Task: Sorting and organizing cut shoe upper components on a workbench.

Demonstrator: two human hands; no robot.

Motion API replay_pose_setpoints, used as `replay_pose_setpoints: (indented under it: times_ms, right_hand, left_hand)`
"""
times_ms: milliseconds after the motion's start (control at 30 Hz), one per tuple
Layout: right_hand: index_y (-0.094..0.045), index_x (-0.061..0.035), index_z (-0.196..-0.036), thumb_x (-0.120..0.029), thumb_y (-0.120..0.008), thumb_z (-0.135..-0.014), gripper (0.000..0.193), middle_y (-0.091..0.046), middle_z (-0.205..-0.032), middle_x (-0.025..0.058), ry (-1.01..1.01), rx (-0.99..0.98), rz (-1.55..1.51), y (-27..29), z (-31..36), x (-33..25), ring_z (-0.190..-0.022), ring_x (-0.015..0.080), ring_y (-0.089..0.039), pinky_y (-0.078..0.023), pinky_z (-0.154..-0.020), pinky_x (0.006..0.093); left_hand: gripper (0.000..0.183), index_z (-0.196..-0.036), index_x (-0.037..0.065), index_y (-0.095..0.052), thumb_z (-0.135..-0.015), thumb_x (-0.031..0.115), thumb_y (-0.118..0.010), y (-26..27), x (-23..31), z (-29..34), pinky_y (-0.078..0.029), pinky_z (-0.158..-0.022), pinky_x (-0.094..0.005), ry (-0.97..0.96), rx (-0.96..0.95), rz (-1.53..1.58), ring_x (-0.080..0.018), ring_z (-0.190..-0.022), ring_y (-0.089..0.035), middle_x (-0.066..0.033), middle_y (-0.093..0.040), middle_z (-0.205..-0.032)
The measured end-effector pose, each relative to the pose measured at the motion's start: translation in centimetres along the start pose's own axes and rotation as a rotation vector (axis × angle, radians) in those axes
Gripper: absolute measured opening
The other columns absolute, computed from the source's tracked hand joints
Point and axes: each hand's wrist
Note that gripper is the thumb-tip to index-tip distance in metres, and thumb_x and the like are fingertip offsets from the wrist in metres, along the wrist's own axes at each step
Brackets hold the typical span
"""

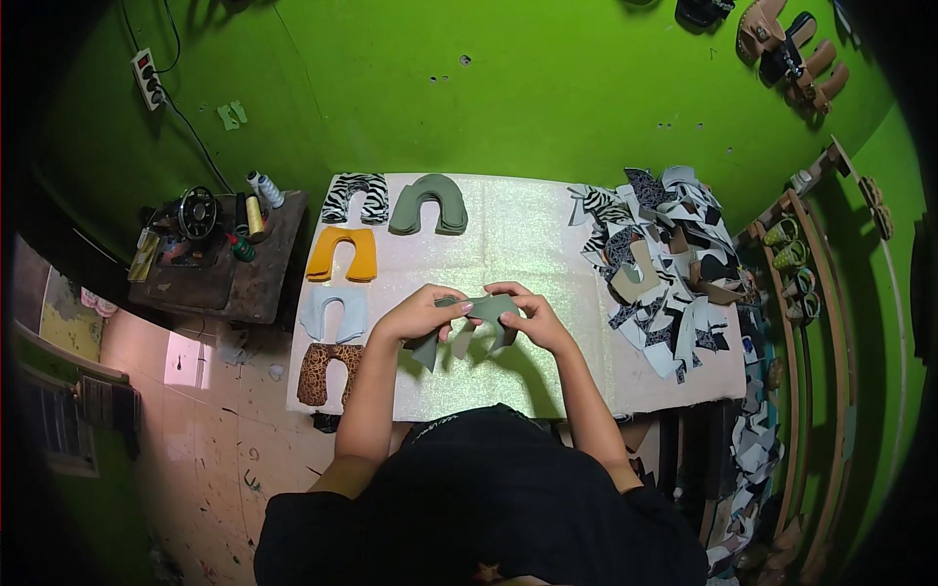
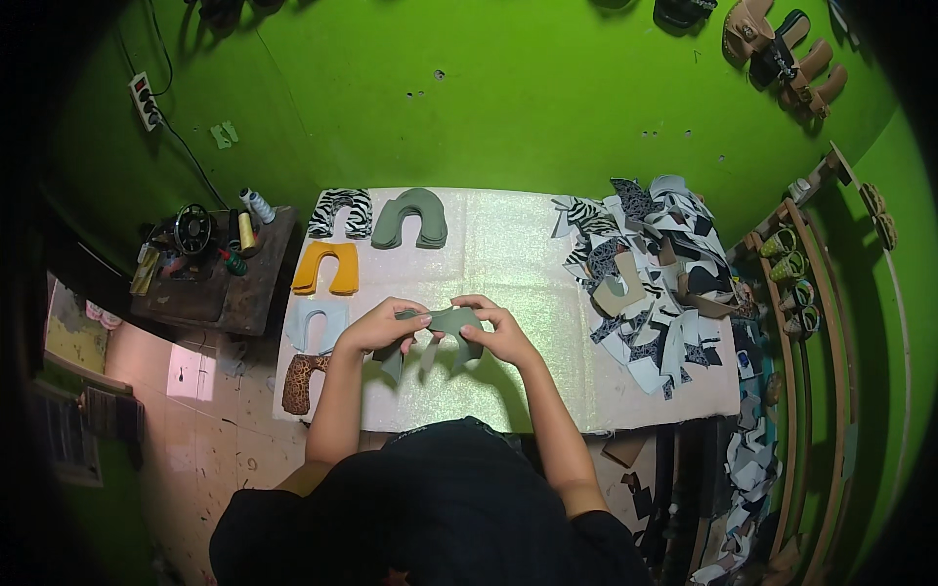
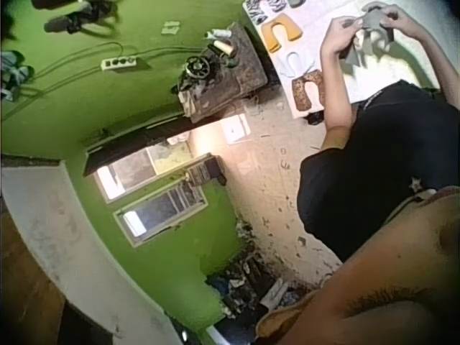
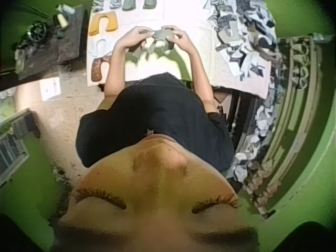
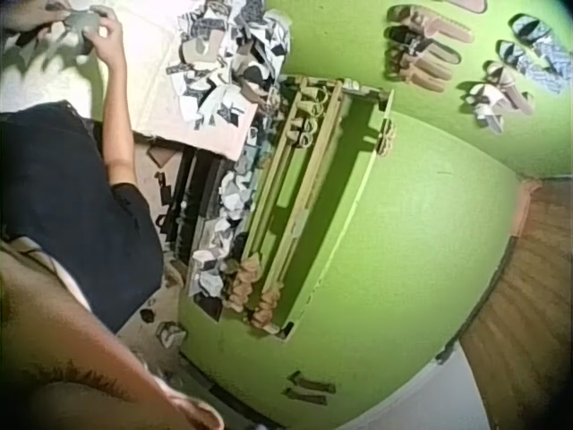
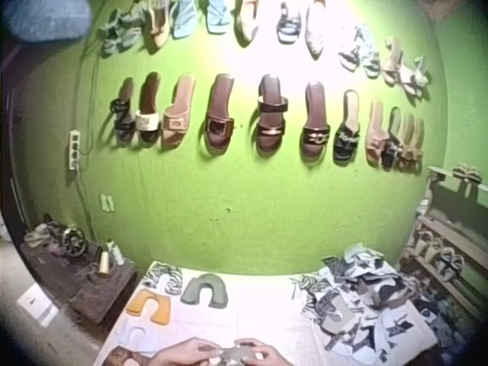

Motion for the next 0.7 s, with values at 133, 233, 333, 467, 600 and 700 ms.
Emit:
replay_pose_setpoints:
  times_ms: [133, 233, 333, 467, 600, 700]
  right_hand:
    - [-0.064, -0.0017, -0.093, -0.023, -0.062, -0.078, 0.026, -0.051, -0.115, 0.0095, 0.063, 0.037, -0.033, -0.4, 0.0, 0.8, -0.102, 0.0194, -0.049, -0.042, -0.086, 0.0332]
    - [-0.062, -0.0003, -0.097, -0.024, -0.061, -0.079, 0.03, -0.053, -0.113, 0.0082, -0.006, 0.011, -0.216, -0.7, 0.1, 0.5, -0.102, 0.0192, -0.05, -0.039, -0.089, 0.0334]
    - [-0.058, 0.0008, -0.099, -0.021, -0.057, -0.081, 0.027, -0.053, -0.112, 0.0088, -0.153, 0.023, -0.301, -1.2, 0.4, 1.0, -0.099, 0.0182, -0.051, -0.038, -0.089, 0.0316]
    - [-0.045, -0.0001, -0.117, -0.026, -0.052, -0.085, 0.042, -0.055, -0.106, 0.0104, -0.316, -0.057, -0.689, -2.2, 0.9, 2.0, -0.098, 0.0175, -0.052, -0.039, -0.089, 0.0328]
    - [-0.049, 0.0015, -0.112, -0.024, -0.055, -0.083, 0.039, -0.057, -0.101, 0.0092, -0.319, -0.083, -0.752, -2.2, 0.9, 2.1, -0.095, 0.0166, -0.054, -0.041, -0.086, 0.0317]
    - [-0.053, 0.0021, -0.107, -0.022, -0.057, -0.083, 0.035, -0.06, -0.094, 0.0077, -0.303, -0.131, -0.68, -1.4, 0.8, 2.2, -0.088, 0.0156, -0.057, -0.044, -0.082, 0.0302]
  left_hand:
    - [0.026, -0.093, -0.005, -0.059, -0.088, 0.019, -0.049, 0.0, -0.6, -0.2, -0.043, -0.05, -0.0198, -0.038, -0.016, 0.078, -0.0074, -0.051, -0.053, -0.0068, -0.065, -0.08]
    - [0.029, -0.092, -0.006, -0.06, -0.089, 0.021, -0.047, -0.2, -1.0, -0.4, -0.046, -0.055, -0.0212, -0.046, -0.006, 0.114, -0.0098, -0.057, -0.057, -0.0087, -0.065, -0.08]
    - [0.032, -0.092, -0.006, -0.06, -0.09, 0.023, -0.046, -0.5, -1.3, -0.6, -0.048, -0.06, -0.0225, -0.064, -0.026, 0.178, -0.0114, -0.062, -0.059, -0.0107, -0.064, -0.081]
    - [0.034, -0.092, -0.007, -0.058, -0.091, 0.024, -0.044, -0.7, -1.3, -0.6, -0.049, -0.064, -0.024, -0.041, -0.05, 0.263, -0.013, -0.065, -0.06, -0.0119, -0.064, -0.079]
    - [0.031, -0.092, -0.005, -0.056, -0.091, 0.023, -0.043, -0.3, -1.7, -0.7, -0.049, -0.062, -0.0242, -0.014, -0.017, 0.346, -0.0132, -0.063, -0.06, -0.0083, -0.061, -0.071]
    - [0.026, -0.095, -0.002, -0.053, -0.092, 0.022, -0.042, 0.0, -2.0, -0.9, -0.05, -0.059, -0.0244, -0.083, -0.017, 0.276, -0.0132, -0.061, -0.059, -0.0056, -0.057, -0.066]
Point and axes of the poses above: each hand's wrist, its own z-axis away from the middle knuckle, its own y-axis out of the back of the hand, x = y × z
